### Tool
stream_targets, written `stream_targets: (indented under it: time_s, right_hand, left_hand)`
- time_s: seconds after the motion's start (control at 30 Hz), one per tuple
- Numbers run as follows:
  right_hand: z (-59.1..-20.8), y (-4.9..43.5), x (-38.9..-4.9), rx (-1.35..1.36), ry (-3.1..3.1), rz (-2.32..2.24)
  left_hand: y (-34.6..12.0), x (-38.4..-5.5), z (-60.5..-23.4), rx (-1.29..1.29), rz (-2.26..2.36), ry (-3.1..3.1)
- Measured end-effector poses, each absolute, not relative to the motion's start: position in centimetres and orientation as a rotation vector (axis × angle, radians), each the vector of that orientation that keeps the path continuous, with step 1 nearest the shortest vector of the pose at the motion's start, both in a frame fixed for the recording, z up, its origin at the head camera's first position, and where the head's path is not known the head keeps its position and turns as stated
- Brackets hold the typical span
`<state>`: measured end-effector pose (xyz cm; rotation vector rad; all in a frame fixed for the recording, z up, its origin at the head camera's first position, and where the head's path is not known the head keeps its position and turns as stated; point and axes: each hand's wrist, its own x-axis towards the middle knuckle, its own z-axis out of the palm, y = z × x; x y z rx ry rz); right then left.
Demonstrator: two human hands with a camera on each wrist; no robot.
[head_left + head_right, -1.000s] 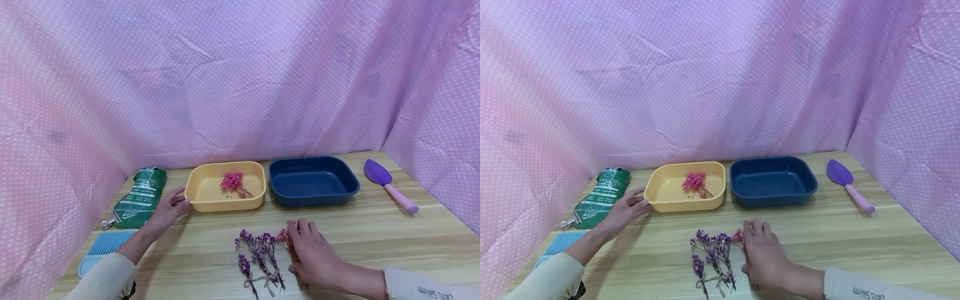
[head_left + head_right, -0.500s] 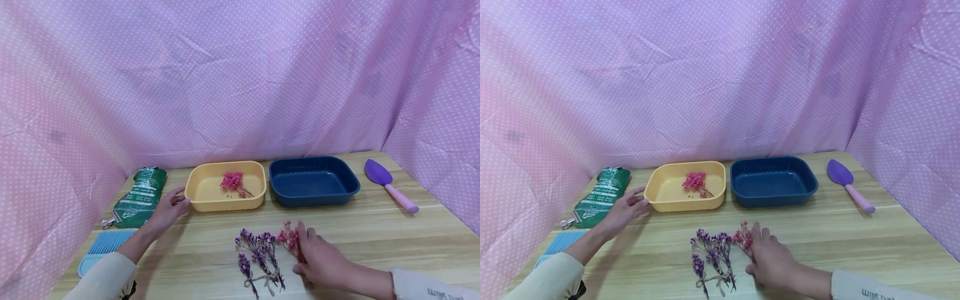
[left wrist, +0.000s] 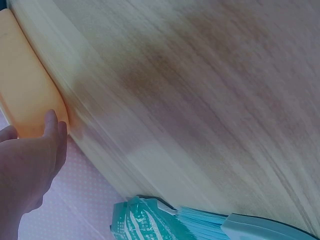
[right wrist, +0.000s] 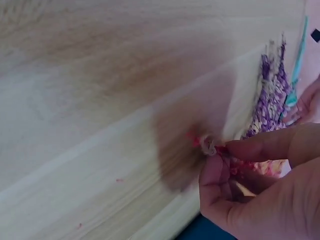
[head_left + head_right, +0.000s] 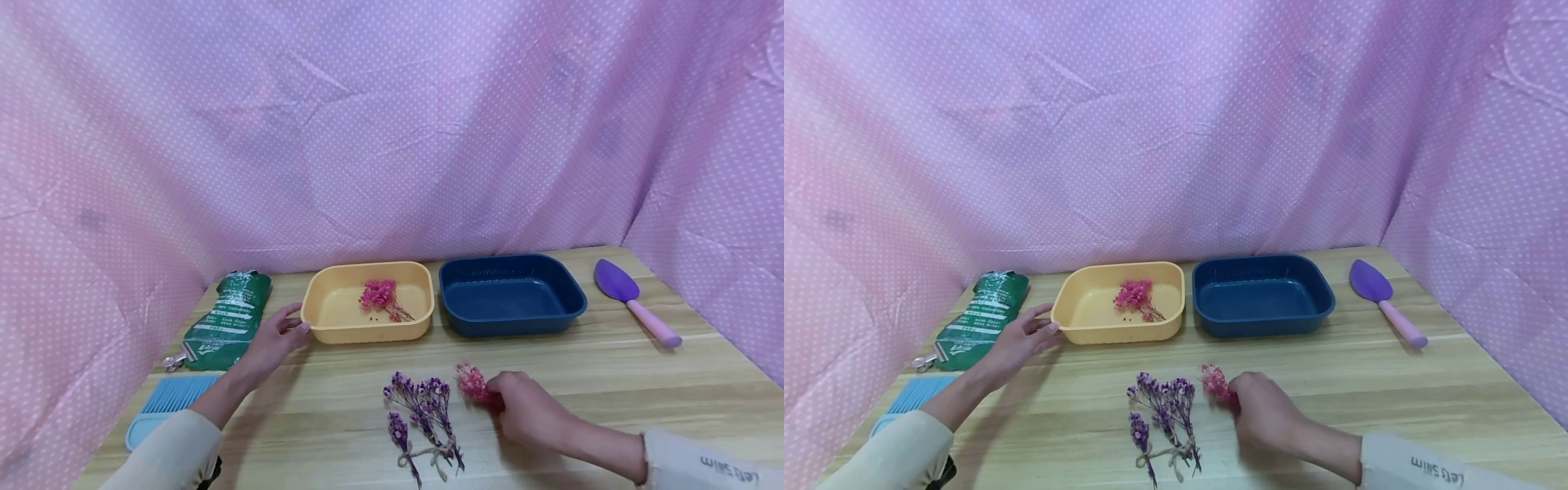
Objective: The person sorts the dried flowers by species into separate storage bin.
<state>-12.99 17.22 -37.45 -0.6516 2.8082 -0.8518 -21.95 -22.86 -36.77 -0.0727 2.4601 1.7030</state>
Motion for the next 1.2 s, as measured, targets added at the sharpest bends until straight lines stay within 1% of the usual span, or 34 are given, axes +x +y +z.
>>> stream_targets:
  time_s: [0.07,0.13,0.43,0.7,0.9,1.2]
  right_hand:
    - [-37.3,17.4,-13.4,-0.712,2.759,-0.923]
    - [-37.0,17.6,-13.7,-0.699,2.681,-1.012]
    - [-35.2,17.4,-14.6,-0.389,2.323,-1.303]
    - [-32.7,16.6,-15.9,-0.402,2.12,-1.525]
    - [-30.9,15.3,-18.1,-0.402,2.104,-1.59]
    - [-29.7,11.9,-22.4,-0.37,2.062,-1.707]
  left_hand:
    - [-22.8,-21.9,-36.8,-0.066,1.707,2.461]
    - [-22.8,-22.0,-36.8,-0.062,1.714,2.458]
    - [-22.8,-22.0,-36.8,-0.066,1.72,2.452]
    - [-22.7,-22.1,-36.8,-0.051,1.74,2.45]
    - [-22.6,-22.1,-36.7,-0.056,1.722,2.453]
    - [-22.5,-22.0,-36.5,-0.079,1.699,2.455]
